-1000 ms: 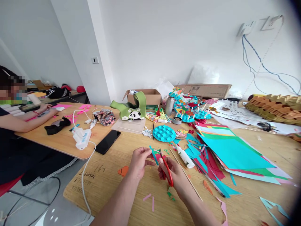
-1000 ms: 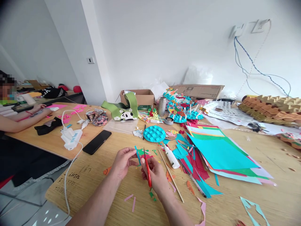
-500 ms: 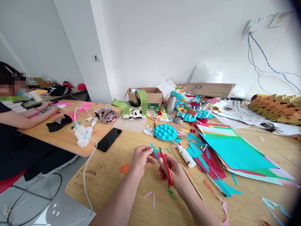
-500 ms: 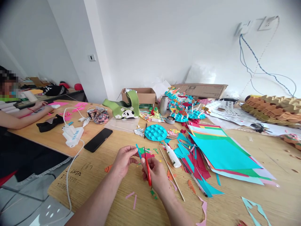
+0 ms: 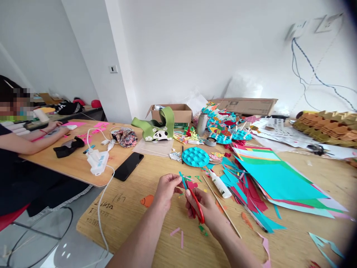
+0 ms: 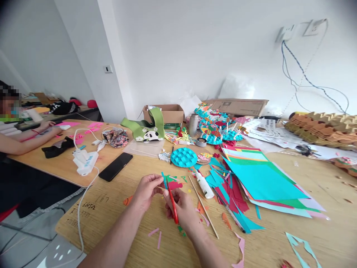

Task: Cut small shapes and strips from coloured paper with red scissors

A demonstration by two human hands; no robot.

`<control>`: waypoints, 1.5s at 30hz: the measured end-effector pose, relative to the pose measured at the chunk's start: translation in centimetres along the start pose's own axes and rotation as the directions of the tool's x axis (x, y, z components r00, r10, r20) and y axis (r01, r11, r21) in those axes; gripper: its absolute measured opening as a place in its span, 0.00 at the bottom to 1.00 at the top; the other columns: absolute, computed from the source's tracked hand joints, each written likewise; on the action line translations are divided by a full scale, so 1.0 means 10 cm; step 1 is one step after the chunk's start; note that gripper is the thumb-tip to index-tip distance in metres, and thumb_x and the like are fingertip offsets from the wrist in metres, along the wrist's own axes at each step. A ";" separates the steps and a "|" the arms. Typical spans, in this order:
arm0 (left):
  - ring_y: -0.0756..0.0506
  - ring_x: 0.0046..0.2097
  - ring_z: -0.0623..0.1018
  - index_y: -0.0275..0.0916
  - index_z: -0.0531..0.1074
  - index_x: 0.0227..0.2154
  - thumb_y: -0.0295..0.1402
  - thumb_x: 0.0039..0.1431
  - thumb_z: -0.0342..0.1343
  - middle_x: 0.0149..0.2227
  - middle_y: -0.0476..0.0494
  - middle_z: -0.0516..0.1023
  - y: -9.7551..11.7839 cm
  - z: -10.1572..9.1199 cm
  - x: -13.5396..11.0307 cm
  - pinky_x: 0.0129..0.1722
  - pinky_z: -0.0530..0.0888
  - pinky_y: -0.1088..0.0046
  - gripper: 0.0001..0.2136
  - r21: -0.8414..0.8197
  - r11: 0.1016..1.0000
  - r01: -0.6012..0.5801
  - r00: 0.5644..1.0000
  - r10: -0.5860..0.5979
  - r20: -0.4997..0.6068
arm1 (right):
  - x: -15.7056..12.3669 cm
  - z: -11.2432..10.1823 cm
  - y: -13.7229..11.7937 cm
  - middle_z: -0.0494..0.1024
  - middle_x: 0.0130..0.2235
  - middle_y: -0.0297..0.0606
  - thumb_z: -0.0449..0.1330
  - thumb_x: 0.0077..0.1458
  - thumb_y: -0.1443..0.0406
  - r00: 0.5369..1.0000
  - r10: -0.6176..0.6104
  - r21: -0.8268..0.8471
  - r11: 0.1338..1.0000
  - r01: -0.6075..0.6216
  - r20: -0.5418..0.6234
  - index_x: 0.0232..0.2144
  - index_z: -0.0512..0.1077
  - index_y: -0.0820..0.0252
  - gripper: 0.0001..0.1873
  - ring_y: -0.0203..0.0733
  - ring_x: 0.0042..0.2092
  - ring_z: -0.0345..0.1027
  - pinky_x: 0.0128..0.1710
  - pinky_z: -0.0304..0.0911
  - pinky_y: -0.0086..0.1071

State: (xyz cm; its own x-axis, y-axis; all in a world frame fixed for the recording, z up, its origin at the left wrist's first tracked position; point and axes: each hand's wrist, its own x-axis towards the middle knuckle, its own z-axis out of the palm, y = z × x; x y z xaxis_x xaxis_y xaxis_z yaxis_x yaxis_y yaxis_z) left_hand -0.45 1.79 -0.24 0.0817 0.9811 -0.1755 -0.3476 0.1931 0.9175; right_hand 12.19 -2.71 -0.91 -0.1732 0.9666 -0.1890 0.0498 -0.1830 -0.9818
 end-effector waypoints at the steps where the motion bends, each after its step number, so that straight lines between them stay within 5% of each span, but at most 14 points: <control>1: 0.51 0.25 0.72 0.32 0.72 0.21 0.34 0.40 0.62 0.22 0.45 0.74 -0.01 0.00 0.00 0.20 0.68 0.78 0.09 0.009 1.000 -0.001 1.000 0.001 0.001 | -0.01 0.00 -0.01 0.67 0.18 0.28 0.58 0.45 0.44 1.000 0.003 -0.009 1.000 -0.002 0.006 0.24 0.60 0.59 0.24 0.32 0.17 0.62 0.17 0.55 0.26; 21: 0.48 0.25 0.74 0.33 0.69 0.22 0.31 0.41 0.61 0.24 0.42 0.76 0.01 0.00 -0.02 0.18 0.70 0.75 0.07 -0.029 0.998 0.051 0.999 -0.051 -0.010 | 0.04 -0.01 0.08 0.68 0.18 0.28 0.59 0.43 0.44 0.999 0.025 0.019 1.000 -0.024 -0.030 0.24 0.60 0.59 0.25 0.32 0.16 0.62 0.15 0.56 0.25; 27: 0.51 0.24 0.74 0.31 0.71 0.24 0.26 0.45 0.59 0.24 0.41 0.76 0.03 -0.03 0.01 0.17 0.68 0.81 0.03 -0.240 0.958 0.158 0.987 -0.149 0.055 | 0.00 0.02 0.02 0.66 0.16 0.27 0.58 0.44 0.44 1.000 0.022 0.032 0.999 -0.021 -0.015 0.23 0.59 0.59 0.25 0.31 0.15 0.61 0.14 0.53 0.24; 34: 0.53 0.22 0.73 0.31 0.71 0.24 0.24 0.48 0.56 0.22 0.44 0.74 0.01 -0.04 0.05 0.18 0.68 0.81 0.02 -0.361 0.905 0.226 0.969 -0.248 -0.014 | -0.04 0.05 0.00 0.69 0.19 0.30 0.58 0.44 0.43 0.996 0.045 0.144 0.988 -0.055 0.072 0.24 0.59 0.59 0.26 0.32 0.18 0.62 0.16 0.54 0.25; 45: 0.51 0.23 0.73 0.32 0.71 0.20 0.31 0.39 0.63 0.21 0.43 0.76 -0.04 -0.02 0.03 0.23 0.69 0.78 0.08 -0.151 0.988 0.034 0.998 -0.041 -0.046 | -0.10 0.07 -0.14 0.71 0.21 0.33 0.57 0.46 0.43 0.997 0.013 0.134 0.991 -0.023 0.076 0.25 0.63 0.61 0.26 0.34 0.22 0.63 0.22 0.54 0.27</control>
State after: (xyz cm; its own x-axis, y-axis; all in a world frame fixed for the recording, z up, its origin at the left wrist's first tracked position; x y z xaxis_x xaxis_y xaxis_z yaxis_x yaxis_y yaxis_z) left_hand -0.51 1.98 -0.76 0.0531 0.9718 -0.2296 -0.4814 0.2263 0.8468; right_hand 11.65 -3.50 0.58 -0.2470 0.9477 -0.2021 -0.0788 -0.2275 -0.9706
